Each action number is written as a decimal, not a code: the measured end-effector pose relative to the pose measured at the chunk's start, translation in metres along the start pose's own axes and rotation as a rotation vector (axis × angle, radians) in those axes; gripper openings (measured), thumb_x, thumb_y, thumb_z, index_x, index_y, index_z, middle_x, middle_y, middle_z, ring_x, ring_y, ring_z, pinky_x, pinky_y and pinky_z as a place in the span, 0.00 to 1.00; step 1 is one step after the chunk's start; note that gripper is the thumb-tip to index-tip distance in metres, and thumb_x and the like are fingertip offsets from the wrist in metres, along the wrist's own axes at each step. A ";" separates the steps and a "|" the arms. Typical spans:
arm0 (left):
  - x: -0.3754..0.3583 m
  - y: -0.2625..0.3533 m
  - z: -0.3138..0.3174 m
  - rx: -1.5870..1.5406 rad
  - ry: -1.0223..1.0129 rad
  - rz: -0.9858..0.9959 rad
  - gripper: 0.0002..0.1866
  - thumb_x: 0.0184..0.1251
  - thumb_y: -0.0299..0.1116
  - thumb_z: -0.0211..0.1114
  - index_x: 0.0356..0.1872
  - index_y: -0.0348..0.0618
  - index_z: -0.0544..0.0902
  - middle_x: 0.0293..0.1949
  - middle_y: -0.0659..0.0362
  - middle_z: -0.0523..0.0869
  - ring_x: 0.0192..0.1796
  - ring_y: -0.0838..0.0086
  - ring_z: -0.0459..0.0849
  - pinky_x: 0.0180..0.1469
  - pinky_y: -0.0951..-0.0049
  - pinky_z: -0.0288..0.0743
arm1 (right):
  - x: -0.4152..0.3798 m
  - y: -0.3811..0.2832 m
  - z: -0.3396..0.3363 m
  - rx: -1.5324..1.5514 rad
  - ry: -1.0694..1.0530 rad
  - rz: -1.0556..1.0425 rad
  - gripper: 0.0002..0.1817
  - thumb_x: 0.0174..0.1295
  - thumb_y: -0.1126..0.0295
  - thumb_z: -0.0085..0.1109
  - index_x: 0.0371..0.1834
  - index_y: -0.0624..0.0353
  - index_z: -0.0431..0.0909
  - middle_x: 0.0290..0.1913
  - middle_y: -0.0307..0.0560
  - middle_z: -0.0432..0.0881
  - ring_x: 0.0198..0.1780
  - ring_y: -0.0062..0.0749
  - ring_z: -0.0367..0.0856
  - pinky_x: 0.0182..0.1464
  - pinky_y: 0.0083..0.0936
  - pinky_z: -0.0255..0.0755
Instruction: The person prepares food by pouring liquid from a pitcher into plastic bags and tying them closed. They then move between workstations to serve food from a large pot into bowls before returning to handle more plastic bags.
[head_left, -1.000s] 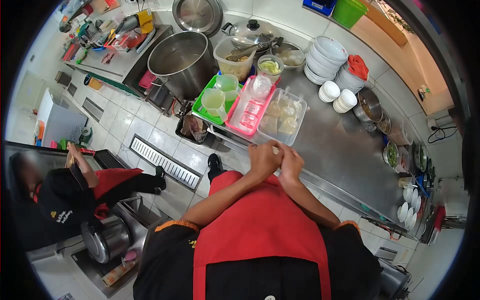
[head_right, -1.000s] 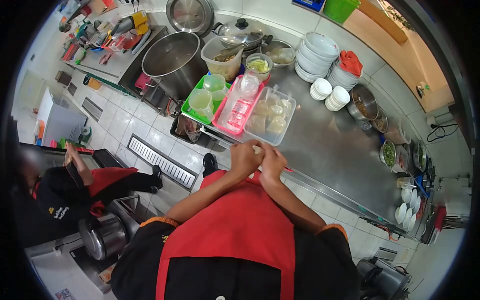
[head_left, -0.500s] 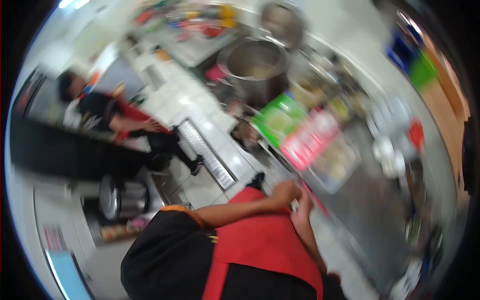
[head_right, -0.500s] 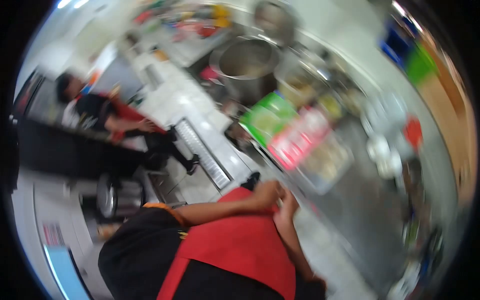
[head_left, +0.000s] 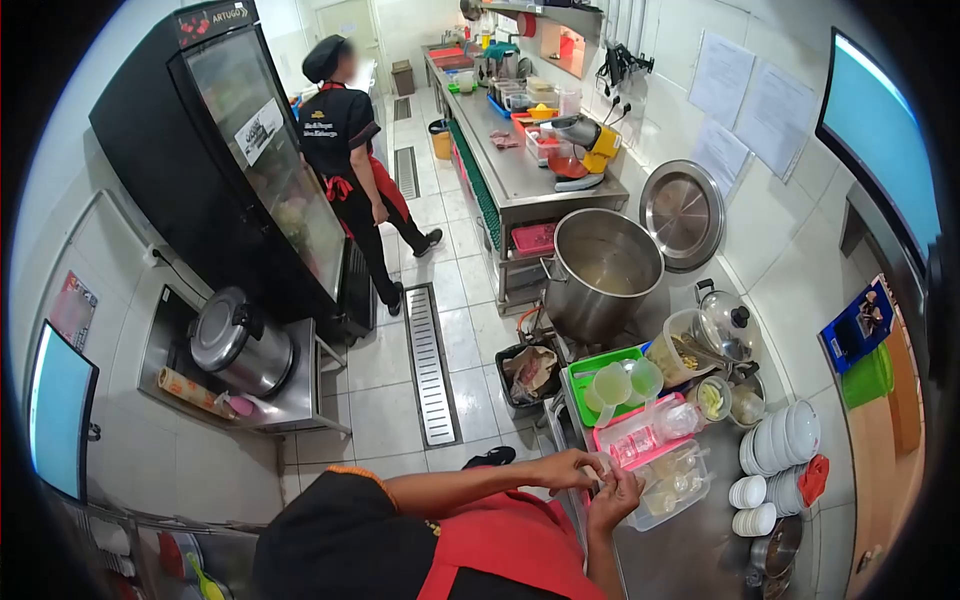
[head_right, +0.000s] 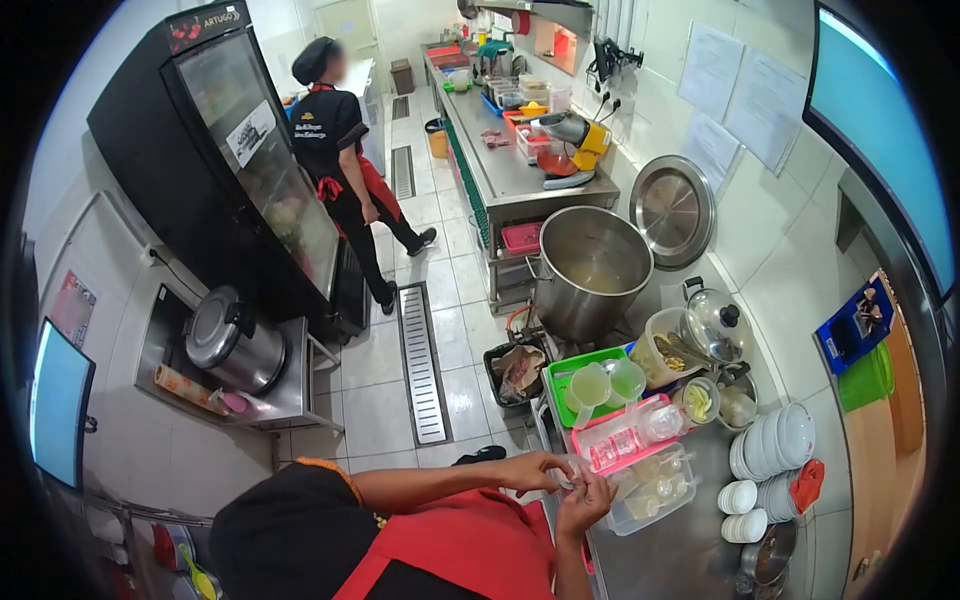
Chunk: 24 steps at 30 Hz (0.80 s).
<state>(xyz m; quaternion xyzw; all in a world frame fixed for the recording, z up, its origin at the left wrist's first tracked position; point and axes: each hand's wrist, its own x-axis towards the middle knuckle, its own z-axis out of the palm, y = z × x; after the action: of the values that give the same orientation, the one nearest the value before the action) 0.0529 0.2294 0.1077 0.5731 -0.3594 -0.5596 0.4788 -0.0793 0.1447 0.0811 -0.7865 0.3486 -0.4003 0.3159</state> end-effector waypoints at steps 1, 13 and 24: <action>-0.008 0.011 -0.002 0.124 0.013 -0.005 0.21 0.52 0.34 0.61 0.50 0.42 0.80 0.20 0.61 0.77 0.16 0.76 0.76 0.17 0.75 0.70 | 0.005 -0.007 -0.003 0.028 -0.047 -0.096 0.14 0.50 0.83 0.55 0.39 0.64 0.84 0.27 0.46 0.78 0.33 0.38 0.75 0.50 0.34 0.65; -0.050 0.033 0.021 0.733 0.762 0.058 0.10 0.47 0.45 0.71 0.27 0.54 0.88 0.25 0.60 0.85 0.34 0.69 0.84 0.58 0.48 0.64 | 0.010 -0.061 0.004 0.558 -0.233 0.198 0.21 0.53 0.89 0.51 0.51 0.65 0.78 0.28 0.36 0.78 0.32 0.21 0.71 0.41 0.21 0.69; -0.045 -0.027 0.036 0.836 1.057 0.483 0.10 0.53 0.33 0.70 0.38 0.57 0.86 0.36 0.71 0.88 0.61 0.65 0.77 0.63 0.25 0.21 | 0.040 -0.058 0.008 0.823 -0.655 0.457 0.28 0.55 0.92 0.48 0.62 0.66 0.69 0.26 0.40 0.79 0.27 0.16 0.75 0.29 0.16 0.73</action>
<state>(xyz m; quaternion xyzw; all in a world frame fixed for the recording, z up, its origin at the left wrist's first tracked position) 0.0085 0.2743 0.0985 0.8075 -0.3805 0.0988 0.4398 -0.0382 0.1470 0.1386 -0.5861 0.2093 -0.1601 0.7662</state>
